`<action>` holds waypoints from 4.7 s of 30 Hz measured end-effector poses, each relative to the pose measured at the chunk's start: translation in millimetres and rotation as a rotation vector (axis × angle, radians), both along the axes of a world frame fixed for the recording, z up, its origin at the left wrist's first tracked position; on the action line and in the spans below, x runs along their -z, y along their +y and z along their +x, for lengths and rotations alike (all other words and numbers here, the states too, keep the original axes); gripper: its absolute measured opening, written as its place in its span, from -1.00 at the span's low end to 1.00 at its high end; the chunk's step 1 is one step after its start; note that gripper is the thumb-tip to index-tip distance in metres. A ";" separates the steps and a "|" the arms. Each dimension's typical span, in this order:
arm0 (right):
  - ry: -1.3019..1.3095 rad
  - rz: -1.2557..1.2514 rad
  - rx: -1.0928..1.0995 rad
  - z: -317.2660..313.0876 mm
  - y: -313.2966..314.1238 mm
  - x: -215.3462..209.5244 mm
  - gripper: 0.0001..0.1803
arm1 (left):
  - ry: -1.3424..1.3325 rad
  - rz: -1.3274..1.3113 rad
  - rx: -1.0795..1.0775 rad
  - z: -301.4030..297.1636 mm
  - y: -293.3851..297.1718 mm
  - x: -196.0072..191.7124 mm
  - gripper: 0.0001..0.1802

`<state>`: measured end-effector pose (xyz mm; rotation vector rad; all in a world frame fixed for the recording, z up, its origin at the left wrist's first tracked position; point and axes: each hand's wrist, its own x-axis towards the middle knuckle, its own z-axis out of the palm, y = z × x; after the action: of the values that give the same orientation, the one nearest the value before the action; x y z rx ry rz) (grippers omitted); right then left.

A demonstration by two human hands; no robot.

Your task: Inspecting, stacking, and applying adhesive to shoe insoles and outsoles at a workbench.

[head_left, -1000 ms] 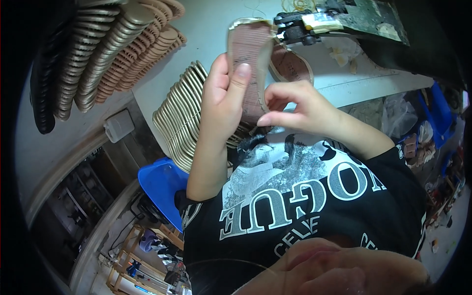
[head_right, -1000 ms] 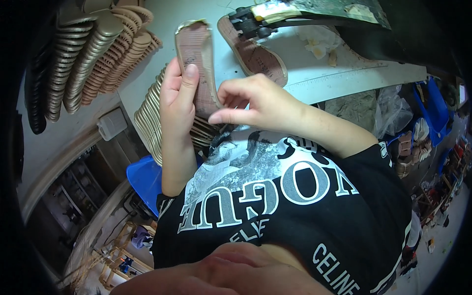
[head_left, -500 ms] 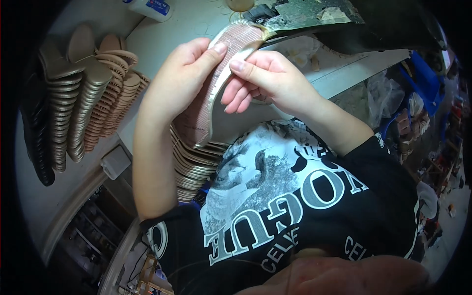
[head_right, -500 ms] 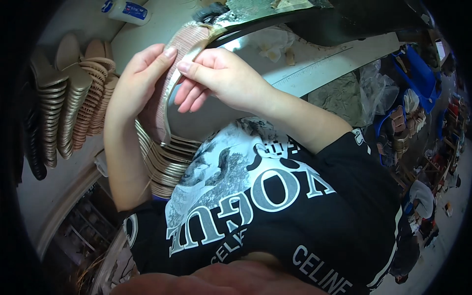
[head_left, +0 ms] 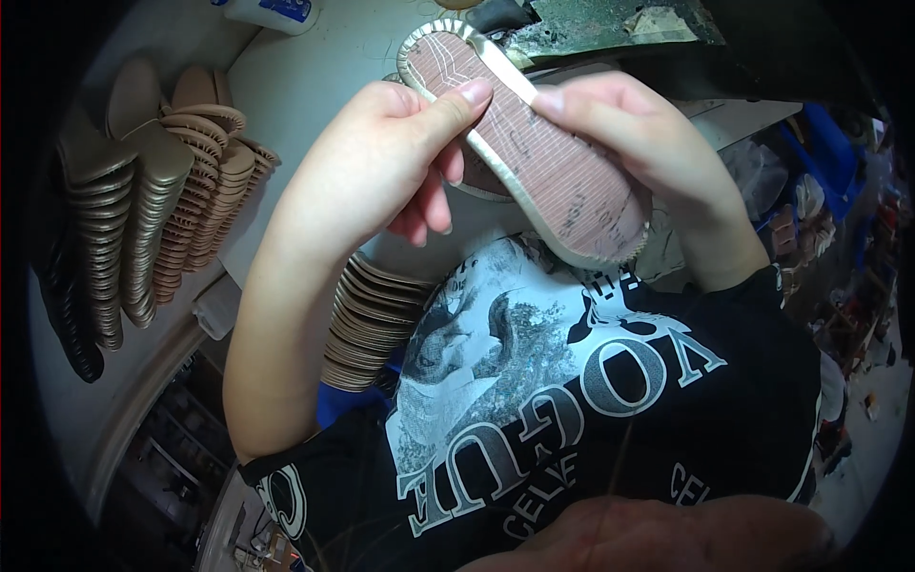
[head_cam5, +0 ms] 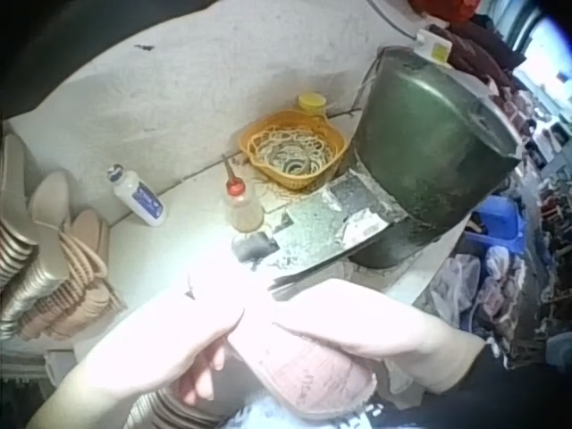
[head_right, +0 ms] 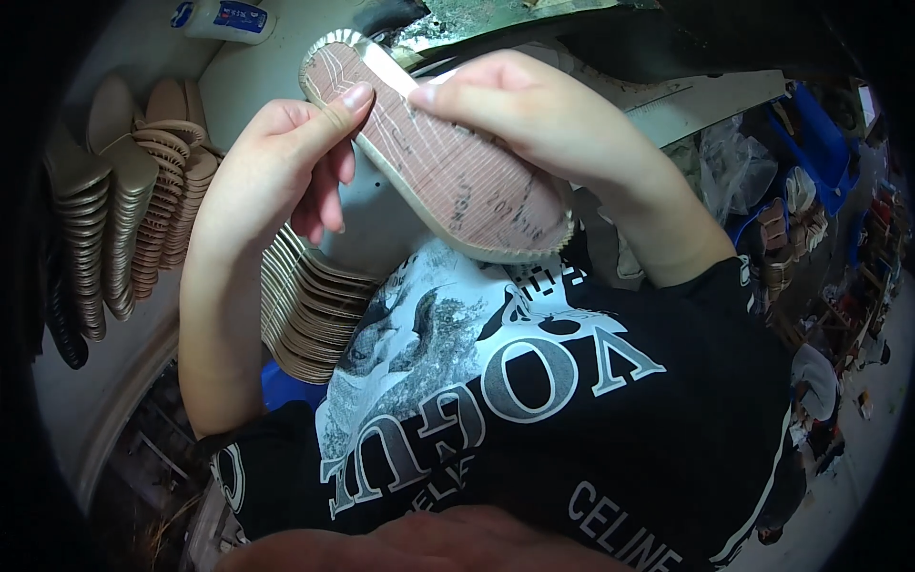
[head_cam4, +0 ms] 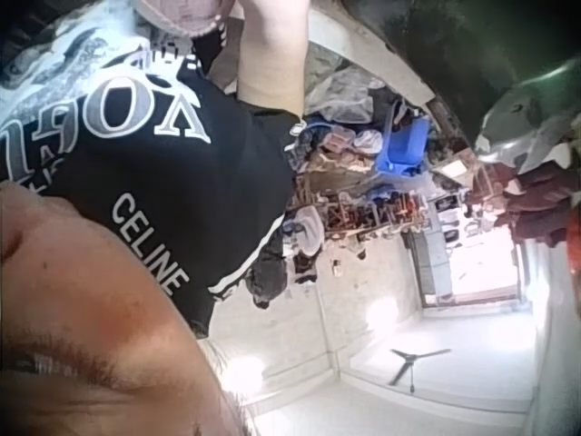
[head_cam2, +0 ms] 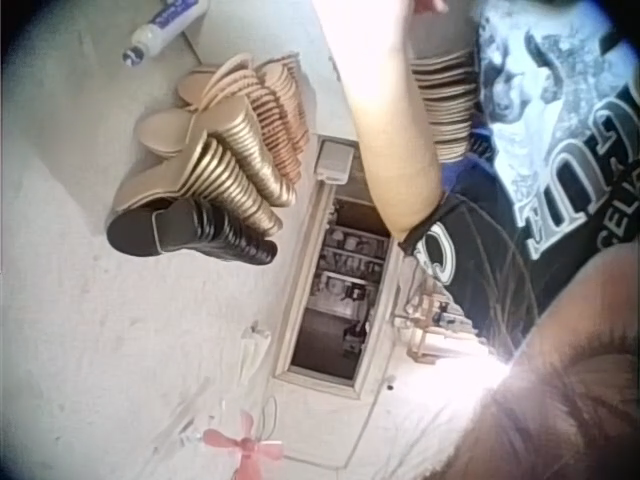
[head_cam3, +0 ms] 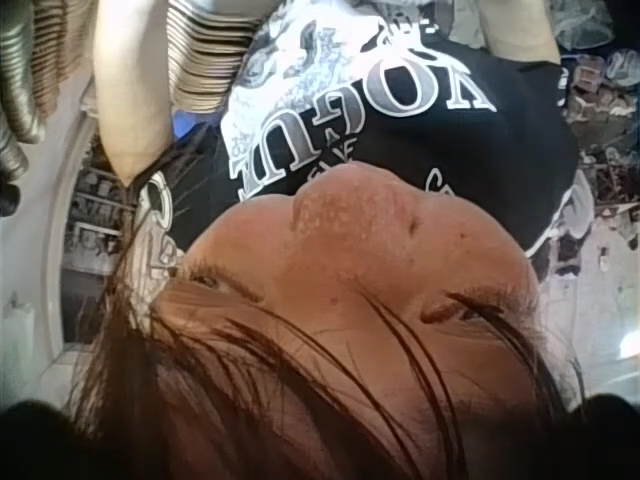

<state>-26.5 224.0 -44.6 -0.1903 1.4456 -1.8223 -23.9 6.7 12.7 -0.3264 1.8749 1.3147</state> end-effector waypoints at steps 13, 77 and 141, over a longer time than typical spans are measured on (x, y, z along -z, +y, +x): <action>0.306 0.156 -0.103 36.2 -39.0 -25.6 -0.66 | 0.295 -0.139 -0.001 16.2 -34.1 10.7 -0.42; 0.824 0.117 -0.368 81.5 -94.2 -17.0 -0.61 | 0.559 1.029 -0.481 93.6 -15.3 104.7 -0.48; 0.961 -0.256 -0.045 19.3 -88.0 -36.6 -0.36 | 0.717 0.216 -0.364 121.1 -2.6 27.3 -0.33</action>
<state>-7.1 136.0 -7.9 -1.3607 1.7609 -1.9562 97.2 4.1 -14.6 -0.0792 2.2834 2.0636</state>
